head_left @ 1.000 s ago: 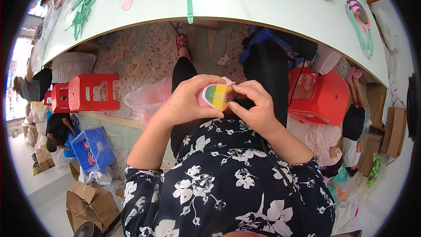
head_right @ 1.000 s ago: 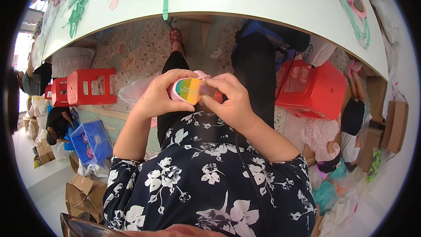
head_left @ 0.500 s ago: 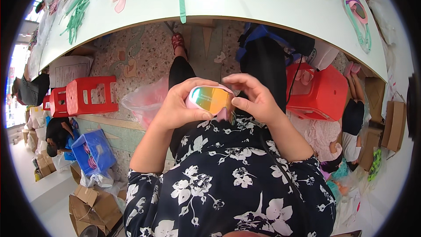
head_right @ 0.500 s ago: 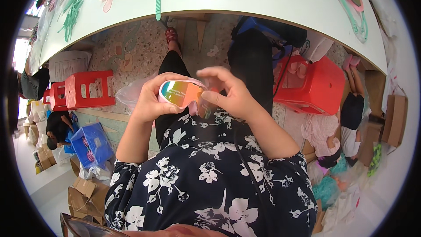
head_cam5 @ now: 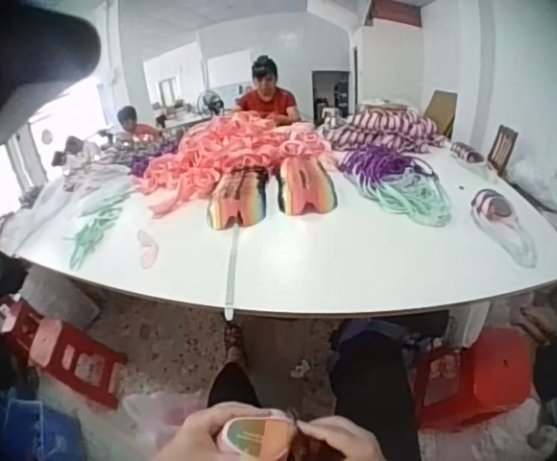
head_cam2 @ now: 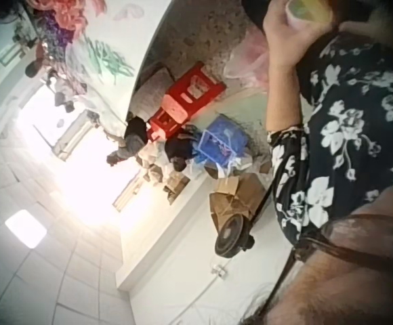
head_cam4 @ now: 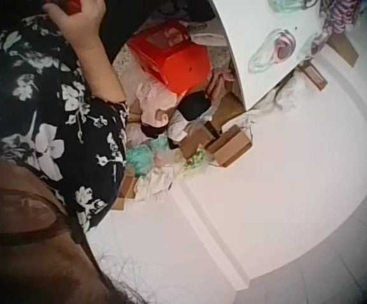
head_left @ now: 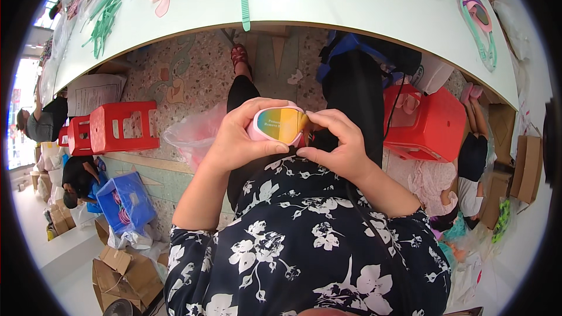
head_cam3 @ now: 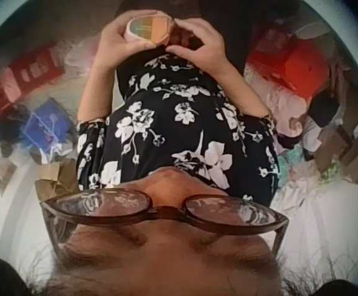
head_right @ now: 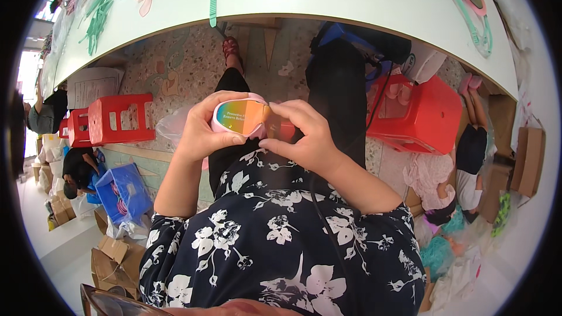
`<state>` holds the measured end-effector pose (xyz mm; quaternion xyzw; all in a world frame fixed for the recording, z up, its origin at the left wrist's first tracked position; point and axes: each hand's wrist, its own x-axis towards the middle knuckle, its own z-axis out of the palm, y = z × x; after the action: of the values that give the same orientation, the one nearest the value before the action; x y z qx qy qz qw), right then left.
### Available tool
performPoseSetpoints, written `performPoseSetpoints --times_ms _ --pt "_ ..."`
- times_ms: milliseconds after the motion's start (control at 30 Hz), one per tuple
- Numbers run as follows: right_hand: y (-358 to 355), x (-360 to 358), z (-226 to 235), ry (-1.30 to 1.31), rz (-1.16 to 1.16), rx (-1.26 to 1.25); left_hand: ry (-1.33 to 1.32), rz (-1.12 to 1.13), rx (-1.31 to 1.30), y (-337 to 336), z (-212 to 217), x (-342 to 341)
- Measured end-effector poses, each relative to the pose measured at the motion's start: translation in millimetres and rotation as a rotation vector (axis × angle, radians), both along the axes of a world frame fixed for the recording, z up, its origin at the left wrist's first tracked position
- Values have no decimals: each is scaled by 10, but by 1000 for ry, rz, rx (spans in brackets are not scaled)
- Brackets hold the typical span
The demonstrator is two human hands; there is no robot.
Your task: Assemble colorful swim goggles by attaching lenses and straps.
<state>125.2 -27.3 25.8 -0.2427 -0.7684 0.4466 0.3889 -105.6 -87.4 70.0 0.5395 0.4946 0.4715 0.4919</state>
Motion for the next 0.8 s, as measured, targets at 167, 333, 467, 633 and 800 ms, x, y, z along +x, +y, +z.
performPoseSetpoints --times_ms 167,333,467,633,800 --pt "14 -13 23 -10 1 7 55 4 -32 1 66 -15" --pt "21 -28 6 -8 13 20 134 -12 -15 -9 46 -62" --pt "17 -25 -37 -2 32 -14 121 -24 -26 15 44 -59" --pt "39 -20 16 -15 55 -52 177 -45 41 37 31 -90" --pt "202 16 -41 41 -30 -160 22 -69 47 25 20 -80"
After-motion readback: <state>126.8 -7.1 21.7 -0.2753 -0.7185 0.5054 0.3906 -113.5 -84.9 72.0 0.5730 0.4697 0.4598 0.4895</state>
